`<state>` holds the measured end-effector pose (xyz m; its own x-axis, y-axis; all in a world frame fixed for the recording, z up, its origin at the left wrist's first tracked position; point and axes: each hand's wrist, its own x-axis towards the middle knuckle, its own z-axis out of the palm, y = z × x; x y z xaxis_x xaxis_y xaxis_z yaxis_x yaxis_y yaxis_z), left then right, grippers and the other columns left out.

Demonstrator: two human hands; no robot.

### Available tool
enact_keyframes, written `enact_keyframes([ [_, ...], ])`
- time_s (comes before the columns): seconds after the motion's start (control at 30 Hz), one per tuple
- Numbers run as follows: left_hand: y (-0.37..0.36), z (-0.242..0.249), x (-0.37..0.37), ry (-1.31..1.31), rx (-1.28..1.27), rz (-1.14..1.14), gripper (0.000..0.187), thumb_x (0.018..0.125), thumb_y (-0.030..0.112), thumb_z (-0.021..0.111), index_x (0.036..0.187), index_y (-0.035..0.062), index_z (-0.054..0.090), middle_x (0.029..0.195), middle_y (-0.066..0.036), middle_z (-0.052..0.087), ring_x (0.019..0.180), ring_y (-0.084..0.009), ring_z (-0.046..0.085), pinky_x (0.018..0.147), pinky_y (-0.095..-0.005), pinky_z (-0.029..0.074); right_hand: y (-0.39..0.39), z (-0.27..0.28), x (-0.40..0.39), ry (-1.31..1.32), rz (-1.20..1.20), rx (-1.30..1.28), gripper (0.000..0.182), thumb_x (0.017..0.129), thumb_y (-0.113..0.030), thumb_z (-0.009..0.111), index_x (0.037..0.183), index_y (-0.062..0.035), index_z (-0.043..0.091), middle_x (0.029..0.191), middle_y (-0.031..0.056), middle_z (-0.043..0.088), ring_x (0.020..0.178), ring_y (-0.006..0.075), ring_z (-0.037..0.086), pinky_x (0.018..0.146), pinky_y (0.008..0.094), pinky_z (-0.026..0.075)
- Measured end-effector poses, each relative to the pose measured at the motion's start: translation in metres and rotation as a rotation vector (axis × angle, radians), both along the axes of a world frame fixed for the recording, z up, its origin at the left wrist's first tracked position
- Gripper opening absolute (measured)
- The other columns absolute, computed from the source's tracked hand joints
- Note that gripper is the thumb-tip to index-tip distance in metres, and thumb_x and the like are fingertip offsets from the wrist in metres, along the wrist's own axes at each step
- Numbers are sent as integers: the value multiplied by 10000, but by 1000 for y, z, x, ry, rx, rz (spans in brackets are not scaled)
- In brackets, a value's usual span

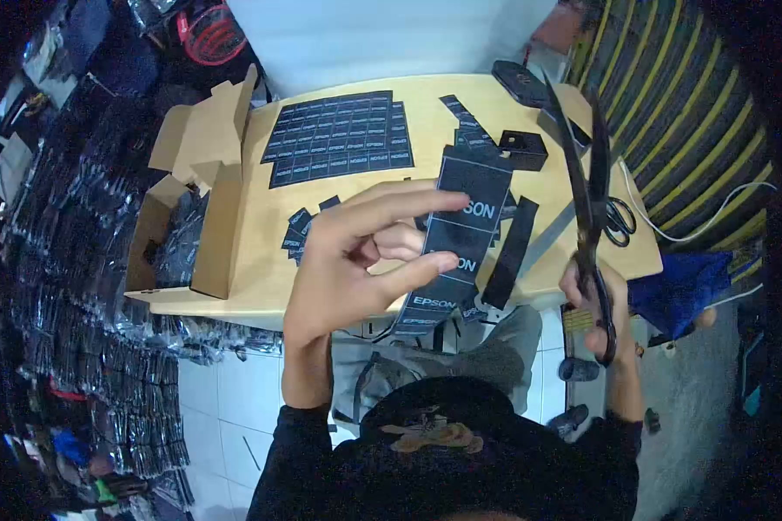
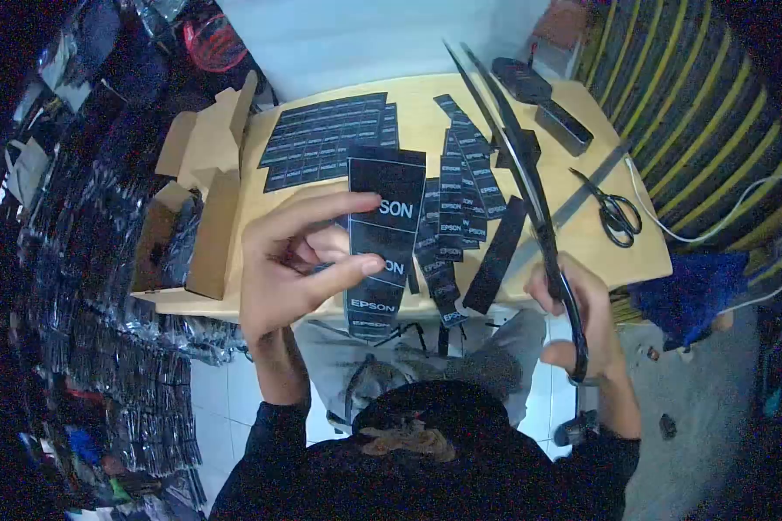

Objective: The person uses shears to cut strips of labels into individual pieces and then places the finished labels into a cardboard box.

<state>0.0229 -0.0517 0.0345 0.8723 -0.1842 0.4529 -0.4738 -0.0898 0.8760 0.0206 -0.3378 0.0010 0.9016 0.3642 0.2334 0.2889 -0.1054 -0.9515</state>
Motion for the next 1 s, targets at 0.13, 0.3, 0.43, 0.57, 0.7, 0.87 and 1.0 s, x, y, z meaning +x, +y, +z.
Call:
enact_keyframes([
  [0.13,13,21,-1,23,58,8,429,657,-95,720,1067,-57,603,1142,-143,547,755,-67,598,600,-156,451,-33,-2,-11,283,83,-118,786,508,-687,735,839,-28,463,714,-30,380,635,76,356,579,221,274],
  [0.3,19,15,7,3,36,-55,389,713,-14,715,1090,35,628,1159,-139,557,720,-28,596,631,-133,473,-64,-2,-11,271,319,-442,723,512,-566,783,878,4,530,758,34,490,693,149,474,638,264,374],
  [0.43,19,18,13,4,149,-153,384,725,4,711,1097,27,619,1128,-131,583,729,-34,609,625,-141,483,-45,26,-10,394,385,-425,612,540,-434,807,910,-14,559,819,78,554,756,181,546,662,290,415],
  [0.57,20,22,17,105,185,-253,376,737,35,711,1100,23,616,1121,-120,595,726,-28,606,603,-147,484,-43,27,1,283,511,-501,560,555,-402,803,888,-27,553,776,60,547,707,162,533,643,280,421],
  [0.7,16,19,19,199,152,-261,423,677,-63,727,1081,-28,609,1027,-108,583,689,-35,582,572,-123,426,-34,25,0,345,477,-443,542,567,-394,796,868,-20,544,705,33,518,656,141,501,607,269,403],
  [0.87,15,8,26,128,183,-307,375,715,-6,716,1079,34,634,1079,-106,621,550,36,480,438,-130,328,-27,21,1,471,450,-360,513,589,-414,791,826,-41,531,681,-19,476,619,74,443,550,228,354],
  [1.0,13,6,25,237,129,-317,367,719,-6,715,1075,32,634,1079,-104,620,569,29,508,443,-128,340,-32,12,8,460,499,-431,484,593,-400,798,810,-62,528,677,-35,473,604,66,444,527,227,342],
])
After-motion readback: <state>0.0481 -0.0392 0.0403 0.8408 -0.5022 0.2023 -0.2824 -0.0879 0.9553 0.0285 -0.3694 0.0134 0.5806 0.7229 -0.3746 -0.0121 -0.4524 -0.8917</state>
